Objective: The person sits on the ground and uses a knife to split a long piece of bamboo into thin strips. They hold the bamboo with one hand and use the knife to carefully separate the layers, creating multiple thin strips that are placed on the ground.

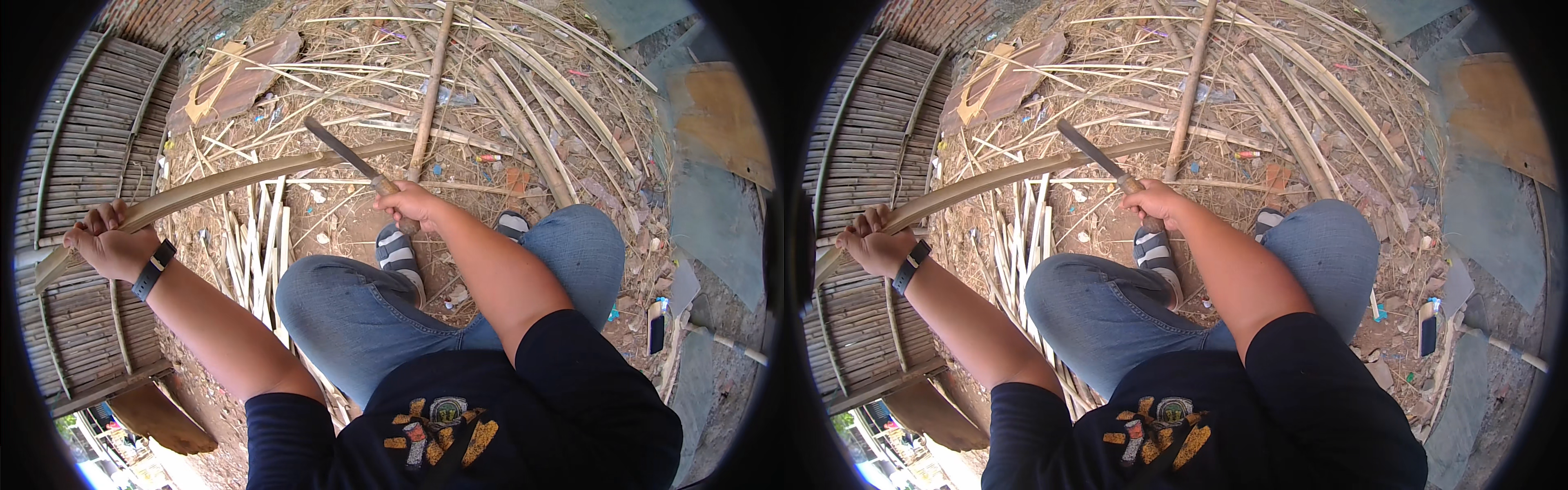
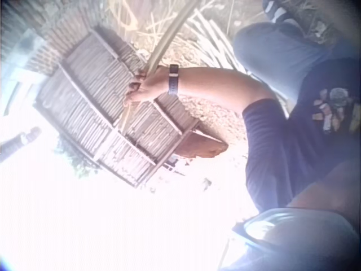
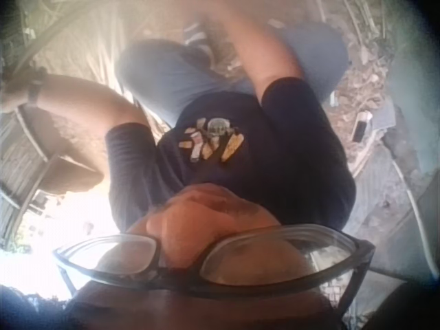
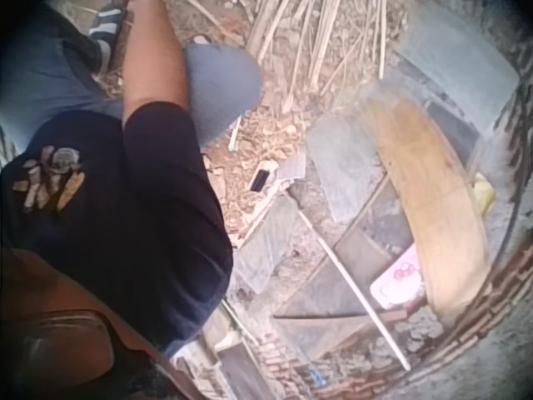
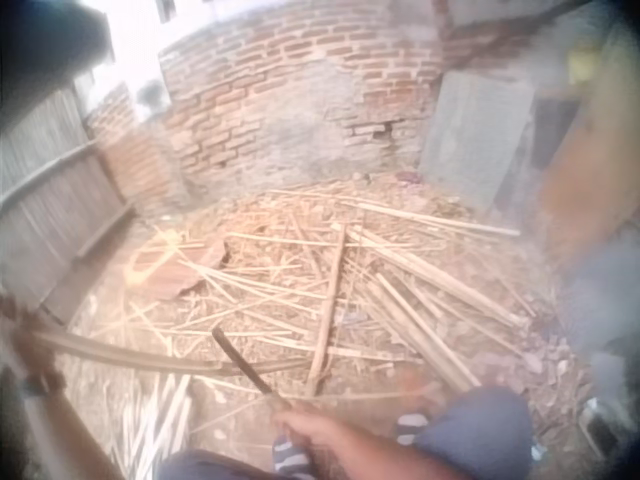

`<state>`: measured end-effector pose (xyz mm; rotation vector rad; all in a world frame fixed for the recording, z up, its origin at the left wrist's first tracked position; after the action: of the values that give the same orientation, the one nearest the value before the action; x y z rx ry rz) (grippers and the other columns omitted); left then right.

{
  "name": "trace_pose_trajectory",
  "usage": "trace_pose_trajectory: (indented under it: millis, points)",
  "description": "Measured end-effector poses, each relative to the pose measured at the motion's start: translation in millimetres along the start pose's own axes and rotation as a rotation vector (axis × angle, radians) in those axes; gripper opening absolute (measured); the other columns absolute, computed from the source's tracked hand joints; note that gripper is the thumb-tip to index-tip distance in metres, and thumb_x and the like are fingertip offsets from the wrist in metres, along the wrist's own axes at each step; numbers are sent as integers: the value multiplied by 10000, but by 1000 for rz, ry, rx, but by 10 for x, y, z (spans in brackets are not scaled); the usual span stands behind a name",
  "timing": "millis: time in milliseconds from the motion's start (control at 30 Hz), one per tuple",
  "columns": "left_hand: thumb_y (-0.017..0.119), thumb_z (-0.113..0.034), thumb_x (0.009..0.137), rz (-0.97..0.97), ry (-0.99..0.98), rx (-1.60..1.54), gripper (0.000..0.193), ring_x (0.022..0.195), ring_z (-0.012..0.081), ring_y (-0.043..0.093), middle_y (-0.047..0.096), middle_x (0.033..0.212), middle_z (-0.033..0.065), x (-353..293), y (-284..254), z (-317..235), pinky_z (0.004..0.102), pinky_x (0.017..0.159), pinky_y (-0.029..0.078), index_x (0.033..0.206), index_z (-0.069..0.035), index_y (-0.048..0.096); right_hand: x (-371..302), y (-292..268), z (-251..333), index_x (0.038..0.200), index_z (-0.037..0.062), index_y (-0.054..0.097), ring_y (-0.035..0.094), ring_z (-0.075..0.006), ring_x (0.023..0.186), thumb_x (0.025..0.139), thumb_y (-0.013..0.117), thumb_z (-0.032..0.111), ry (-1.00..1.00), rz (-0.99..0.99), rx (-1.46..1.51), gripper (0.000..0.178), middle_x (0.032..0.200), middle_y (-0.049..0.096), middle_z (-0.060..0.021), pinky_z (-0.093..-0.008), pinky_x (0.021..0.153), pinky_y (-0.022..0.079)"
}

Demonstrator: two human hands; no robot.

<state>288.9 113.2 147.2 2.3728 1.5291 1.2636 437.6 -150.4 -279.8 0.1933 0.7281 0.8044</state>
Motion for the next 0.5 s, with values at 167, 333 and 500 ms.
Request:
trace_pose_trajectory:
  millis: [167, 333, 500]
  points:
    - [534, -406, 1002, -78, -24, 11, 327, 536, 108, 354, 373, 670, -24, -92, 103, -12, 253, 485, 321, 835, -147, 422, 325, -508, -501, 969, 3, 572, 547, -119, 584, 806, 674, 93, 66, -277, 39, 212, 741, 586, -48, -275, 531, 474]
    - [522, -387, 1012, -88, 10, 59, 296, 540, 113, 350, 378, 680, -20, -90, 76, -53, 258, 492, 326, 859, -150, 430, 141, -105, -322, 1019, 19, 532, 543, -127, 600, 802, 674, 100, -31, -199, -77, 271, 735, 567, -43, -276, 533, 459]
    - [499, -374, 1024, -115, 26, 82, 276, 541, 114, 347, 370, 684, -15, -193, 255, -134, 263, 504, 338, 891, -141, 435, 156, -194, -249, 956, 42, 521, 515, -109, 581, 799, 700, 77, -43, -129, 30, 241, 712, 545, -27, -278, 521, 435]
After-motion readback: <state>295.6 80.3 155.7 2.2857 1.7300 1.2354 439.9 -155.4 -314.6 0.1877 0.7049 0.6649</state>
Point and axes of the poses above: each hand's wrist, its own x-axis towards the middle knuckle, its own y-axis out of the palm, z = x × y, the point moved 9 cm from there along x, towards the middle knuckle
